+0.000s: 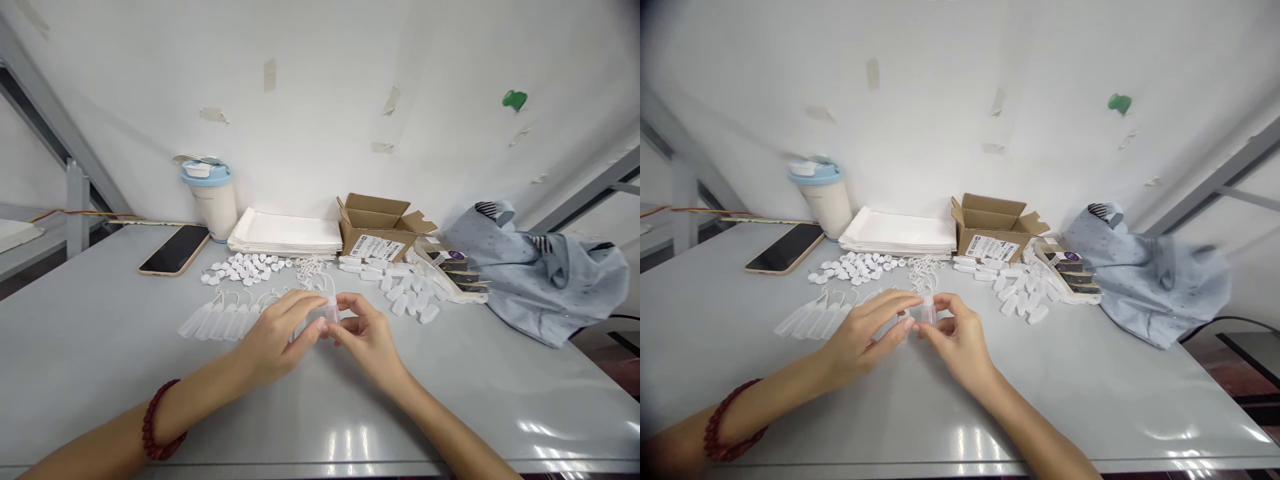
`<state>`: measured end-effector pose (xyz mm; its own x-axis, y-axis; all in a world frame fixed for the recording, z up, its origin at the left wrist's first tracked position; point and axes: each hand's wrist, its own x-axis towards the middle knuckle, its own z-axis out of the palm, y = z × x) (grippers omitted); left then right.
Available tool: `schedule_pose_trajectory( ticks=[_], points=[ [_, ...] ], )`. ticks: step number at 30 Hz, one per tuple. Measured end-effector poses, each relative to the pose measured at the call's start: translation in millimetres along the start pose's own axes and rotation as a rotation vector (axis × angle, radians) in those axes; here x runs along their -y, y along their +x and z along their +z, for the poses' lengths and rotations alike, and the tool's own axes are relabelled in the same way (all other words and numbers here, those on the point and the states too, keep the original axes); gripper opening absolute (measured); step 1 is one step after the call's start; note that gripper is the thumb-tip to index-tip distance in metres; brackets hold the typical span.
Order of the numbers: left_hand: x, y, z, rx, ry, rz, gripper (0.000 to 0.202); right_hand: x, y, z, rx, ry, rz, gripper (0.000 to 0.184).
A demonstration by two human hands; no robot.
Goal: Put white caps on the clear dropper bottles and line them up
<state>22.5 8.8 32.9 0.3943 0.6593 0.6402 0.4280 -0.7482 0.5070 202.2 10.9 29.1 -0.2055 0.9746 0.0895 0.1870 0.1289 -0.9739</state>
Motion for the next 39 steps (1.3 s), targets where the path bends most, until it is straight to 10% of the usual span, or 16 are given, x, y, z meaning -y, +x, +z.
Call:
schedule_pose_trajectory(
  ticks=[19, 39],
  points=[
    [4.3, -5.8, 9.3, 0.117, 0.140, 0.171, 0.043, -7.3, 0.7, 5.7, 0.043, 0.125, 0.122, 0.042],
    [16.8, -5.0, 10.2, 0.246, 0.153, -0.143, 0.039, -8.7, 8.6, 0.1, 0.161, -0.326, -0.042, 0.021]
  ],
)
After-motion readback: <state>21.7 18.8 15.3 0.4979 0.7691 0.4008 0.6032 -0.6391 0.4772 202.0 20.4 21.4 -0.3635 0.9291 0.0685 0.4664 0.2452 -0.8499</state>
